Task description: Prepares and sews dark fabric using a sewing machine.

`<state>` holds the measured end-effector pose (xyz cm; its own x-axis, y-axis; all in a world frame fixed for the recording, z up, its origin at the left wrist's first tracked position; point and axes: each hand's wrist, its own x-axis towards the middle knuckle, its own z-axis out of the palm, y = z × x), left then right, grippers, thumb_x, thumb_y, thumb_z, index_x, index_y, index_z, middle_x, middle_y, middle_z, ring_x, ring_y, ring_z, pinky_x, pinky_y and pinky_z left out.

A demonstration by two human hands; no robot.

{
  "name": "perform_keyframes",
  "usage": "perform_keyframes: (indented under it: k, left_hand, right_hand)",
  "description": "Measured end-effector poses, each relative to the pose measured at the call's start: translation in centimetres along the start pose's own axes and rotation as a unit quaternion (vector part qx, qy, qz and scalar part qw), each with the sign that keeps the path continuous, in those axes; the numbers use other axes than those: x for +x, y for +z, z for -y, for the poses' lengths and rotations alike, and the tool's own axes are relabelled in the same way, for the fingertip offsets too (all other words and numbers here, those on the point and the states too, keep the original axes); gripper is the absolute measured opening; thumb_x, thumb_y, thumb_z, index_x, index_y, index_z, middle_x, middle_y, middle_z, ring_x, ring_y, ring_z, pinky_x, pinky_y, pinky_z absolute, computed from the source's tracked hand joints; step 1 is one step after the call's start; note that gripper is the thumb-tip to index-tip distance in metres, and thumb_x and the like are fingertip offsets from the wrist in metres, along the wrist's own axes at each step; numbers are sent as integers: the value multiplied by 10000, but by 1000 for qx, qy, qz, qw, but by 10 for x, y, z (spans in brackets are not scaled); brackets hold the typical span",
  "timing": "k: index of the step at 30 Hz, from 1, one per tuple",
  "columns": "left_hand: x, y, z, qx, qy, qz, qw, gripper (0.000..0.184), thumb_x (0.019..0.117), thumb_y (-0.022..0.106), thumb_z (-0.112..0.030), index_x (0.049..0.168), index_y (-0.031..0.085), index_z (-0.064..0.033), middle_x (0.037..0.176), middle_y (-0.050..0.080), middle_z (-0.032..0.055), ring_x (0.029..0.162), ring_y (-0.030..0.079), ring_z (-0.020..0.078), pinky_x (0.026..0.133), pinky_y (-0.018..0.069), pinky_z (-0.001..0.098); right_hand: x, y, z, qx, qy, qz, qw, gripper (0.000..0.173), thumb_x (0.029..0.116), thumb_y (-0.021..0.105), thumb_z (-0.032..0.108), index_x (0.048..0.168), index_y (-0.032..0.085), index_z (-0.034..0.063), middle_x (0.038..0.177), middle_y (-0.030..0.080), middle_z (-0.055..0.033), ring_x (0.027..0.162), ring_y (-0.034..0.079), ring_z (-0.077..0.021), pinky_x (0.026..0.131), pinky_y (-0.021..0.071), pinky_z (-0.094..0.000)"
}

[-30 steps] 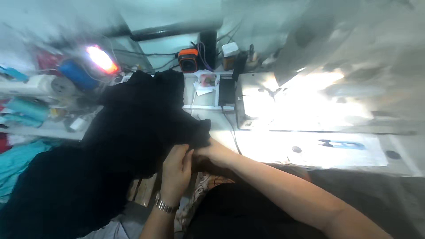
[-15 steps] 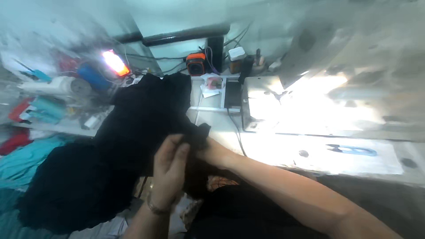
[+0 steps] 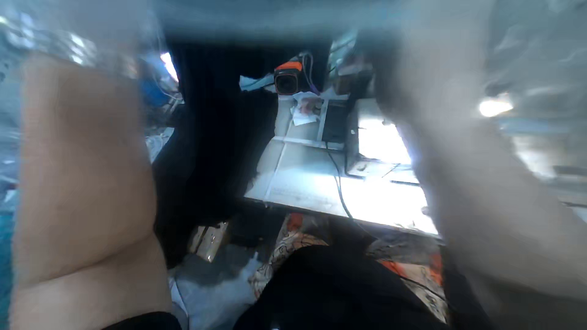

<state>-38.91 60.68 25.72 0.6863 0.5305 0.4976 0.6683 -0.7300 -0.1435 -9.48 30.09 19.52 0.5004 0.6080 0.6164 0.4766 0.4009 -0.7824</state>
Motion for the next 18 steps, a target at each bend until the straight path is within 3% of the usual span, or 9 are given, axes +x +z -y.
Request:
perform_keyframes:
  k: [2, 4, 5, 6, 8, 10, 12, 16, 18]
  left_hand:
    - [-12, -4, -88, -30, 21, -107, 994, 330, 1008, 582, -324, 1029, 704, -17, 956, 688, 164, 866, 663, 253, 758, 537, 462]
    - [-22, -38, -183, -56, -43, 24, 997, 268, 1032, 572, -262, 1126, 681, -36, 1069, 673, 189, 992, 642, 317, 853, 499, 538]
    - [-23, -34, -207, -44, -1, 71, 997, 237, 1033, 543, -137, 1212, 668, -45, 1184, 664, 241, 1113, 633, 414, 910, 481, 631]
    - [-24, -21, -218, -32, 84, 112, 990, 376, 982, 546, -15, 1333, 639, -111, 1349, 613, 234, 1266, 575, 454, 1003, 458, 664]
    - [-32, 28, -231, -81, 236, 166, 954, 539, 847, 621, 84, 1338, 661, -135, 1539, 458, 231, 1439, 398, 472, 1122, 381, 656]
    - [-50, 75, -254, -169, 318, 214, 908, 528, 806, 671, 86, 1272, 712, -159, 1438, 569, 157, 1363, 509, 374, 1095, 448, 581]
    - [-65, 96, -282, -247, 353, 264, 863, 409, 836, 685, 58, 1175, 750, -162, 1166, 729, 52, 1138, 666, 244, 1026, 501, 520]
    - [-83, 95, -312, -286, 367, 248, 850, 184, 874, 780, -140, 1054, 749, -159, 939, 733, -5, 960, 686, 178, 1048, 456, 529]
    - [-89, 88, -318, -287, 365, 212, 860, 180, 890, 763, -166, 1068, 737, -152, 924, 729, -8, 928, 688, 168, 1021, 478, 505]
  right_hand:
    - [-34, -28, -3, -47, 55, 125, 990, 242, 1000, 485, 71, 1180, 646, 95, 835, 664, 52, 583, 615, -16, 519, 572, -223]
    - [-77, -59, -20, -113, 115, 221, 962, 304, 995, 513, 98, 1247, 675, 148, 819, 684, 38, 534, 599, -36, 469, 542, -241]
    - [-99, -76, -30, -148, 162, 257, 941, 278, 1012, 525, 119, 1232, 686, 179, 768, 680, 29, 514, 596, -53, 459, 534, -255]
    - [-120, -93, -40, -180, 207, 284, 919, 266, 1035, 535, 147, 1239, 695, 208, 755, 683, 19, 521, 604, -63, 478, 543, -268]
    - [-154, -121, -64, -203, 290, 321, 879, 261, 1039, 523, 133, 1226, 699, 181, 813, 696, -27, 579, 617, -96, 546, 552, -310]
    - [-180, -139, -83, -235, 356, 358, 831, 275, 1048, 494, 141, 1261, 668, 146, 941, 698, -68, 723, 640, -149, 683, 552, -386]
    - [-198, -145, -95, -272, 356, 360, 818, 290, 1026, 523, 124, 1279, 664, 128, 1024, 715, -110, 849, 677, -224, 795, 556, -474]
    - [-217, -138, -101, -314, 251, 295, 867, 301, 993, 661, 259, 1251, 680, 105, 1129, 697, -135, 915, 693, -273, 819, 576, -477]
    - [-221, -122, -100, -300, 194, 232, 905, 358, 941, 726, 394, 1134, 699, 93, 1034, 698, -111, 857, 681, -247, 760, 582, -450]
